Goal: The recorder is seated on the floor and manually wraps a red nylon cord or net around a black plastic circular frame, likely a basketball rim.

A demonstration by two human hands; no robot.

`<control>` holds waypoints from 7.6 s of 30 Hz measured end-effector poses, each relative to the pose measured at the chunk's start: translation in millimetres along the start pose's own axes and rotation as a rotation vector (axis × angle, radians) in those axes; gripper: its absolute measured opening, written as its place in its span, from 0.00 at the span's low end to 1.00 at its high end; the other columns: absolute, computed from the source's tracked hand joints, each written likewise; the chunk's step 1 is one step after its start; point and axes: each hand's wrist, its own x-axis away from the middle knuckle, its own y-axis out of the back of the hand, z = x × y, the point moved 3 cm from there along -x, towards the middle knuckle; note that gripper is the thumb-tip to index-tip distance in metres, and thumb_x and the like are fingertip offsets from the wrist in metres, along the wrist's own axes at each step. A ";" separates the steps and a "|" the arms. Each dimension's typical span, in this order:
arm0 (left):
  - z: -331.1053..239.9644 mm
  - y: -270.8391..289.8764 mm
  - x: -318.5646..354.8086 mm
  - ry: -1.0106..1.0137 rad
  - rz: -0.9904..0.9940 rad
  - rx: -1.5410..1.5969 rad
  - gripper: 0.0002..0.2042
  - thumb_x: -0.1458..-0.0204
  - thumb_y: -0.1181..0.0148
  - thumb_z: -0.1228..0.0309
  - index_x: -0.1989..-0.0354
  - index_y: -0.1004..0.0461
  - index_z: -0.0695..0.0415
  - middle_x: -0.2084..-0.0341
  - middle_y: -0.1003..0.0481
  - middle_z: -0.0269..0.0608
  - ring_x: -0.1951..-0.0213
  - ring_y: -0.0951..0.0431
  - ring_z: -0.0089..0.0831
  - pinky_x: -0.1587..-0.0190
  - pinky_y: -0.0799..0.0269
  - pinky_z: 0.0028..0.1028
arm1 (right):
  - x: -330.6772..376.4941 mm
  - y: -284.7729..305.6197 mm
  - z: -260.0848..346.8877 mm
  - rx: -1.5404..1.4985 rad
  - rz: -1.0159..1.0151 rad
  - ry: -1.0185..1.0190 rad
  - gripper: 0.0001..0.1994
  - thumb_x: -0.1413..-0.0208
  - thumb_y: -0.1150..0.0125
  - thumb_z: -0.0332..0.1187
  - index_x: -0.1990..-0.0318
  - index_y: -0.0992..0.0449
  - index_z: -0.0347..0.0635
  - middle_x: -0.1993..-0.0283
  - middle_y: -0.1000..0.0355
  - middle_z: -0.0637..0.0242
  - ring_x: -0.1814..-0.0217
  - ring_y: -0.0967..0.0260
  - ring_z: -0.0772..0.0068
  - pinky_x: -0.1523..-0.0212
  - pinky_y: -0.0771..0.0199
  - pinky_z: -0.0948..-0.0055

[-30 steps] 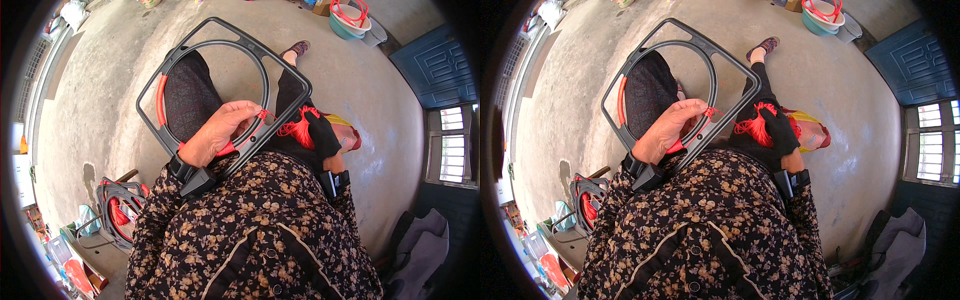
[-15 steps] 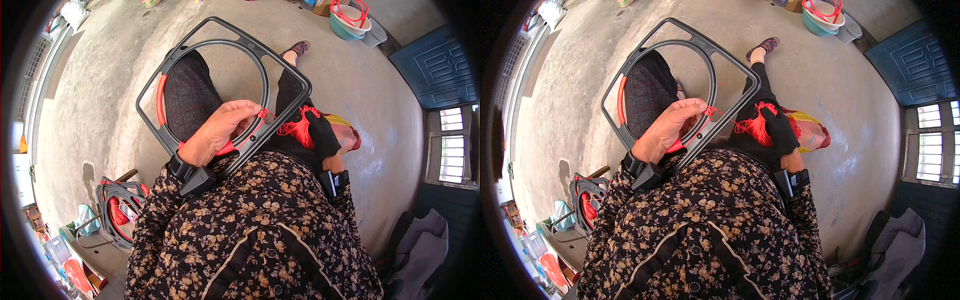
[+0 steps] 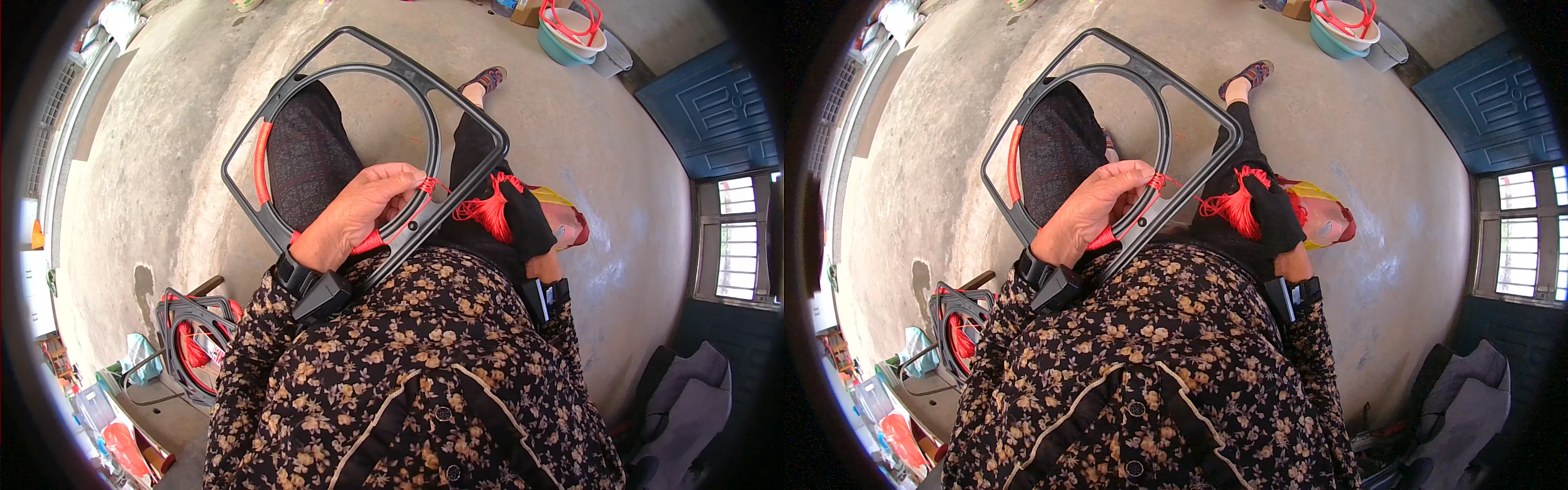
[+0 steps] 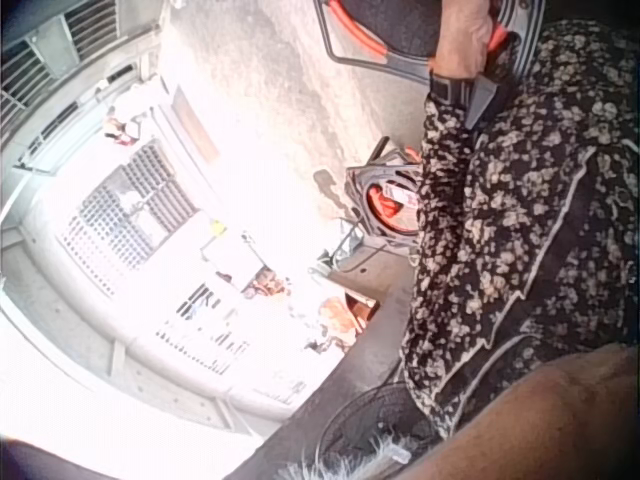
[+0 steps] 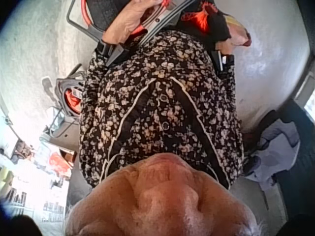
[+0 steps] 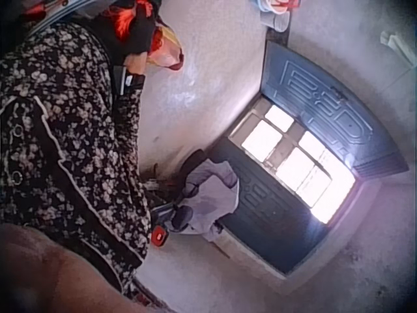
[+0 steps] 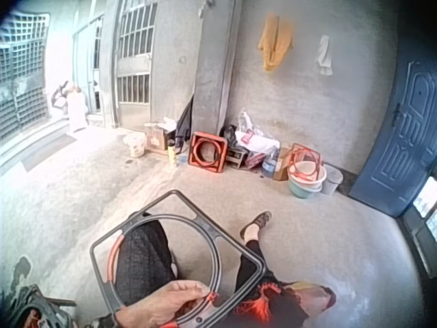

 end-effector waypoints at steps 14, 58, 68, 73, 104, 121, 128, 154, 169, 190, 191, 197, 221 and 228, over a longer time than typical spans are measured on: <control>-5.2 -5.4 1.6 -0.009 0.033 0.020 0.09 0.43 0.46 0.69 0.64 0.23 0.61 0.80 0.25 0.30 0.80 0.27 0.14 0.78 0.31 0.14 | 0.8 -3.7 4.0 -0.044 0.012 0.041 0.17 0.43 0.43 0.38 0.52 0.27 0.35 0.56 0.27 0.68 0.56 0.31 0.76 0.54 0.32 0.77; -4.7 -2.9 2.5 0.023 0.022 -0.002 0.09 0.43 0.45 0.65 0.71 0.27 0.55 0.81 0.34 0.23 0.79 0.32 0.11 0.74 0.33 0.14 | -8.4 3.0 -6.8 0.011 -0.018 0.055 0.16 0.41 0.46 0.35 0.51 0.28 0.34 0.53 0.28 0.67 0.51 0.32 0.76 0.49 0.34 0.77; -2.6 0.9 -0.5 -0.009 0.025 0.061 0.08 0.44 0.45 0.69 0.66 0.24 0.61 0.81 0.27 0.29 0.80 0.28 0.14 0.78 0.32 0.13 | -8.2 2.4 -8.4 -0.124 0.017 0.002 0.15 0.41 0.47 0.34 0.51 0.27 0.35 0.52 0.28 0.67 0.51 0.32 0.75 0.49 0.34 0.76; -3.4 -0.9 1.8 0.013 0.020 0.010 0.07 0.43 0.44 0.67 0.67 0.25 0.56 0.81 0.33 0.23 0.79 0.33 0.10 0.75 0.34 0.12 | -1.3 -0.4 -0.3 0.148 -0.006 0.163 0.15 0.42 0.45 0.35 0.51 0.27 0.35 0.54 0.28 0.68 0.53 0.31 0.76 0.51 0.33 0.77; -2.1 3.5 -3.1 -0.003 0.019 0.016 0.08 0.43 0.45 0.66 0.69 0.25 0.57 0.82 0.31 0.24 0.81 0.31 0.11 0.77 0.34 0.13 | -14.2 8.6 -14.7 -0.046 -0.014 -0.013 0.16 0.41 0.47 0.35 0.50 0.29 0.33 0.52 0.28 0.64 0.49 0.32 0.72 0.48 0.33 0.73; -0.9 4.5 -3.5 -0.002 0.008 0.004 0.08 0.43 0.45 0.66 0.70 0.25 0.55 0.83 0.32 0.22 0.82 0.34 0.10 0.79 0.39 0.12 | -8.0 2.1 -5.4 -0.038 0.006 0.052 0.15 0.40 0.48 0.33 0.50 0.29 0.35 0.53 0.28 0.65 0.49 0.32 0.73 0.48 0.34 0.75; 0.0 6.6 -4.4 -0.007 0.008 0.002 0.08 0.43 0.45 0.66 0.69 0.25 0.56 0.83 0.32 0.22 0.82 0.34 0.10 0.79 0.39 0.12 | -14.2 18.5 -17.7 0.338 -0.040 0.170 0.15 0.40 0.52 0.30 0.48 0.29 0.36 0.49 0.30 0.57 0.46 0.34 0.65 0.45 0.35 0.70; -1.5 5.5 -4.6 -0.004 0.012 0.047 0.08 0.42 0.46 0.68 0.69 0.26 0.58 0.81 0.28 0.27 0.79 0.27 0.13 0.75 0.30 0.14 | -10.2 26.5 -16.0 0.768 0.043 0.362 0.15 0.39 0.56 0.29 0.47 0.31 0.38 0.50 0.29 0.53 0.48 0.33 0.60 0.48 0.34 0.68; -0.6 5.3 -4.0 -0.009 0.041 0.037 0.07 0.43 0.44 0.67 0.68 0.26 0.57 0.80 0.33 0.23 0.78 0.33 0.11 0.74 0.33 0.13 | 6.6 9.0 6.1 1.034 0.060 0.645 0.17 0.44 0.54 0.23 0.47 0.31 0.39 0.54 0.29 0.48 0.52 0.32 0.51 0.50 0.32 0.63; 2.3 9.4 -7.6 0.008 0.018 0.046 0.07 0.44 0.44 0.66 0.68 0.25 0.57 0.80 0.31 0.24 0.79 0.30 0.12 0.74 0.30 0.13 | -17.7 31.5 -25.0 0.472 0.022 0.254 0.16 0.42 0.53 0.26 0.46 0.31 0.37 0.48 0.31 0.52 0.46 0.33 0.59 0.45 0.35 0.67; 2.0 9.6 -7.5 -0.004 0.032 0.048 0.07 0.44 0.44 0.66 0.68 0.25 0.56 0.80 0.32 0.24 0.79 0.31 0.12 0.74 0.30 0.13 | -16.9 30.0 -23.3 0.447 0.018 0.227 0.16 0.42 0.53 0.26 0.46 0.31 0.37 0.48 0.31 0.53 0.46 0.33 0.59 0.45 0.35 0.67; 1.7 9.6 -6.6 -0.006 0.032 0.038 0.07 0.44 0.44 0.67 0.67 0.25 0.56 0.80 0.32 0.23 0.79 0.31 0.12 0.74 0.31 0.13 | -12.7 26.5 -19.2 0.379 0.007 0.150 0.16 0.41 0.53 0.28 0.47 0.31 0.36 0.49 0.30 0.55 0.47 0.33 0.62 0.46 0.35 0.68; 3.0 8.8 -9.1 -0.012 -0.002 0.042 0.07 0.43 0.45 0.68 0.68 0.25 0.58 0.82 0.30 0.25 0.81 0.32 0.12 0.78 0.35 0.13 | 1.8 1.6 5.6 0.530 0.023 0.316 0.17 0.39 0.51 0.36 0.49 0.30 0.33 0.52 0.29 0.63 0.50 0.33 0.72 0.47 0.35 0.74; 0.7 7.2 -6.9 -0.008 0.012 0.049 0.07 0.44 0.44 0.67 0.67 0.25 0.57 0.81 0.30 0.24 0.79 0.31 0.12 0.75 0.32 0.13 | 3.3 7.2 1.3 0.495 0.008 0.240 0.18 0.38 0.51 0.37 0.47 0.30 0.32 0.49 0.30 0.61 0.47 0.35 0.72 0.45 0.37 0.73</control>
